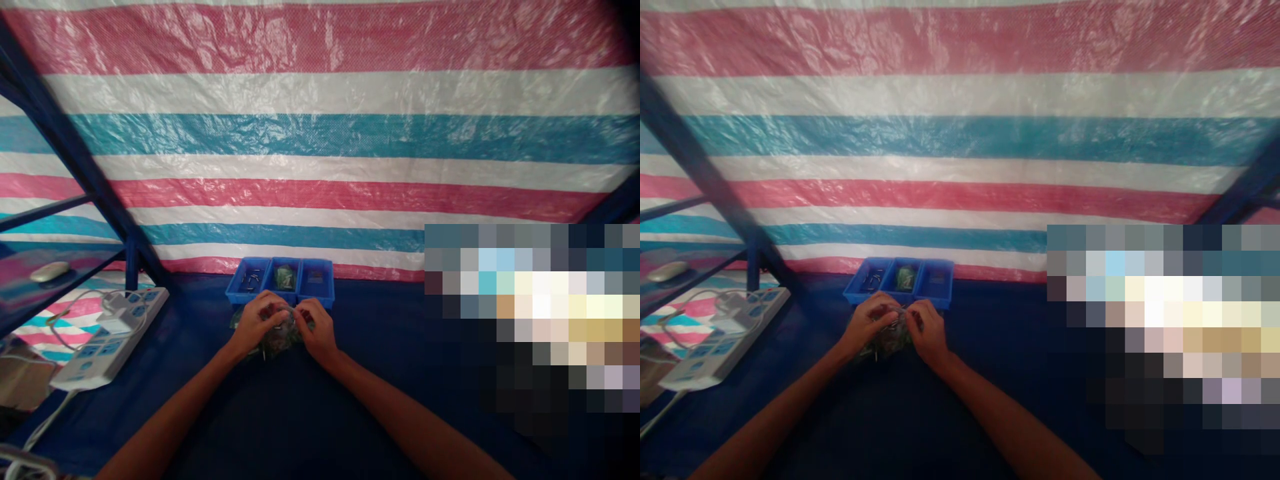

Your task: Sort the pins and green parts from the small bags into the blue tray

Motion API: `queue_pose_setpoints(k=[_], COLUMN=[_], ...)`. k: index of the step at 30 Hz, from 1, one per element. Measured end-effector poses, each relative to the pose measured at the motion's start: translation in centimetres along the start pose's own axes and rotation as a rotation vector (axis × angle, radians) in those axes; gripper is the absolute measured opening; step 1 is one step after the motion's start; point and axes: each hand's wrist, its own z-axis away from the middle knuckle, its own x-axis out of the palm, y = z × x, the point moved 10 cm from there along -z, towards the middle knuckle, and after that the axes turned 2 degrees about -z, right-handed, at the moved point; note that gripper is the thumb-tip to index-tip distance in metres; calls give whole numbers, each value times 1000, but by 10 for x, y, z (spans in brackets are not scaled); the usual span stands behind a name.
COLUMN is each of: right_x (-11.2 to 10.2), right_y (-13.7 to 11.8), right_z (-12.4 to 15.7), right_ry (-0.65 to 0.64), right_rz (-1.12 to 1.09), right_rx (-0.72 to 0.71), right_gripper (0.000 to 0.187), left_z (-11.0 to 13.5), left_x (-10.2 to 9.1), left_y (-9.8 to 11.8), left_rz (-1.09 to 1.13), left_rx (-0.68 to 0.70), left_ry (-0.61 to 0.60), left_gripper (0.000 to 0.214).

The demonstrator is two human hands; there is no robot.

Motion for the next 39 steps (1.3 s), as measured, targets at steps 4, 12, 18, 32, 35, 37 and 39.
queue_pose_setpoints(k=[4, 12, 18, 32, 35, 37, 39], right_x=[2, -1, 1, 0, 1, 2, 3], right_y=[-2, -1, -7, 2, 0, -1, -4], right_z=[0, 3, 3, 1, 1, 1, 1], right_ry=[-17, 16, -1, -4, -15, -28, -37], right_rz=[10, -9, 67, -4, -15, -8, -1], right_rx=[-15, -48, -108, -21, -31, -38, -56], right_gripper=[15, 24, 18, 14, 14, 14, 15], left_z=[0, 3, 2, 4, 6, 6, 5], left_x=[-2, -6, 11, -4, -5, -6, -5], left_y=[5, -18, -21, 17, 21, 22, 20], left_rz=[-69, 152, 339, -207, -230, -246, -254], left_rx=[58, -129, -186, 190, 236, 237, 210], left_ry=[27, 96, -15, 52, 81, 105, 98], left_gripper=[26, 42, 44, 24, 25, 20, 16])
